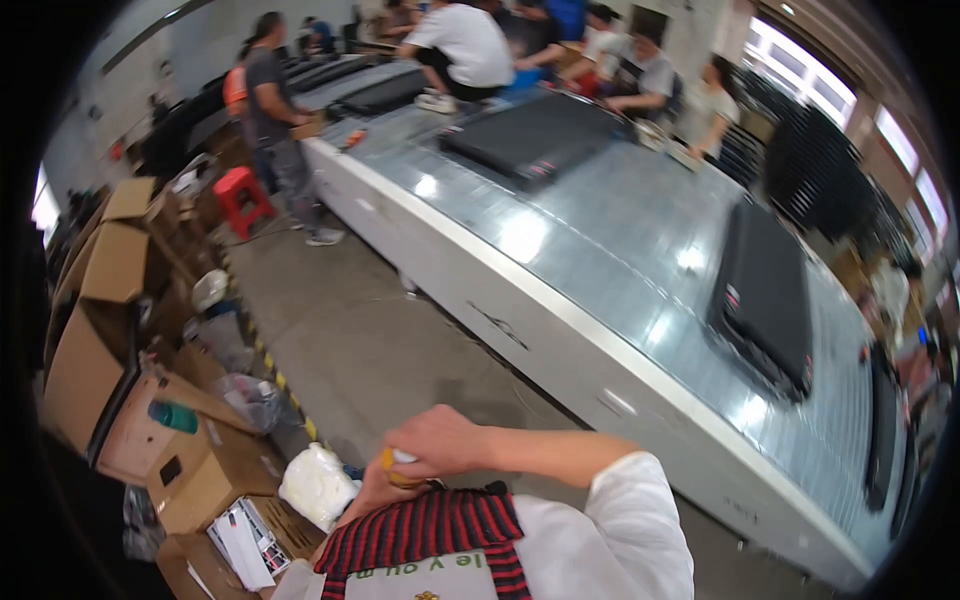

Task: Applying stickers and labels to treadmills on a factory assembly line.

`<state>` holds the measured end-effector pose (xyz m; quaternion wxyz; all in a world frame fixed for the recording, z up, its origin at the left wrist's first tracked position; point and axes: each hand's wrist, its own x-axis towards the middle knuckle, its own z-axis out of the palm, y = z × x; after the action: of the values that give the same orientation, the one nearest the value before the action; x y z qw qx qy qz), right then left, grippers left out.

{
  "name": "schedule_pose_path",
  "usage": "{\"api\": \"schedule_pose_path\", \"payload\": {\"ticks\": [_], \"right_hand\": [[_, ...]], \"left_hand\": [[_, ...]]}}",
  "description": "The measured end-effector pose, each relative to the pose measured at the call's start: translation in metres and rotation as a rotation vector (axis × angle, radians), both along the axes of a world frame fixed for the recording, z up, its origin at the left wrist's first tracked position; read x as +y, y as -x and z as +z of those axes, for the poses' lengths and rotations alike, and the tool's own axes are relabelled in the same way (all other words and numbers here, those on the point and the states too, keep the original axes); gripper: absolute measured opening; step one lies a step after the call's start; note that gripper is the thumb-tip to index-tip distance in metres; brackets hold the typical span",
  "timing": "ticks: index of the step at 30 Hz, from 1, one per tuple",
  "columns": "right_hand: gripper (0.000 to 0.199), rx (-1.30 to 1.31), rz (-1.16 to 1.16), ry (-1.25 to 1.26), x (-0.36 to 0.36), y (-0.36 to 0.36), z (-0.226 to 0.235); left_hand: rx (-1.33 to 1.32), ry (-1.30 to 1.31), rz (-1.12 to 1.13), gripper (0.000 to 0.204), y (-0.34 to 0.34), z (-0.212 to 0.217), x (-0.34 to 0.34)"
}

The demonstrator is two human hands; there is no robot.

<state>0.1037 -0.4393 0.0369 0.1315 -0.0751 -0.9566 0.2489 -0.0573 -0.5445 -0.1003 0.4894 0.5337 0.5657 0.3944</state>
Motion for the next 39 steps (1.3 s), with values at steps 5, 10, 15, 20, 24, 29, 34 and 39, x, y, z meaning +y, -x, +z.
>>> {"api": "schedule_pose_path", "payload": {"ticks": [5,10,15,20,24,29,34,39], "right_hand": [[0.029,-0.050,-0.275,-0.122,0.092,0.044,0.024],[0.029,0.027,-0.284,-0.391,0.159,0.087,0.025],[0.029,-0.078,-0.036,-0.383,0.226,0.161,-0.002],[0.032,-0.135,0.127,-0.231,0.258,0.228,-0.022],[0.033,-0.221,0.414,-0.228,0.267,0.296,-0.040],[0.032,-0.266,0.666,-0.224,0.237,0.378,-0.057],[0.031,-0.289,0.691,-0.208,0.189,0.468,-0.074],[0.031,-0.146,0.794,-0.202,0.112,0.568,-0.073]], "left_hand": [[0.297,-0.336,-0.026,0.084,0.055,0.060,0.101],[0.303,-0.362,0.103,0.083,0.096,0.062,0.142],[0.378,-0.341,0.276,0.077,0.128,0.050,0.211],[0.263,-0.249,0.463,0.064,0.157,0.036,0.239],[0.254,-0.090,0.721,0.063,0.178,0.025,0.226],[0.256,0.083,1.046,0.078,0.198,0.011,0.173],[0.271,0.248,1.309,0.076,0.219,-0.016,0.110],[0.262,0.393,1.574,0.066,0.231,-0.036,0.048]]}}
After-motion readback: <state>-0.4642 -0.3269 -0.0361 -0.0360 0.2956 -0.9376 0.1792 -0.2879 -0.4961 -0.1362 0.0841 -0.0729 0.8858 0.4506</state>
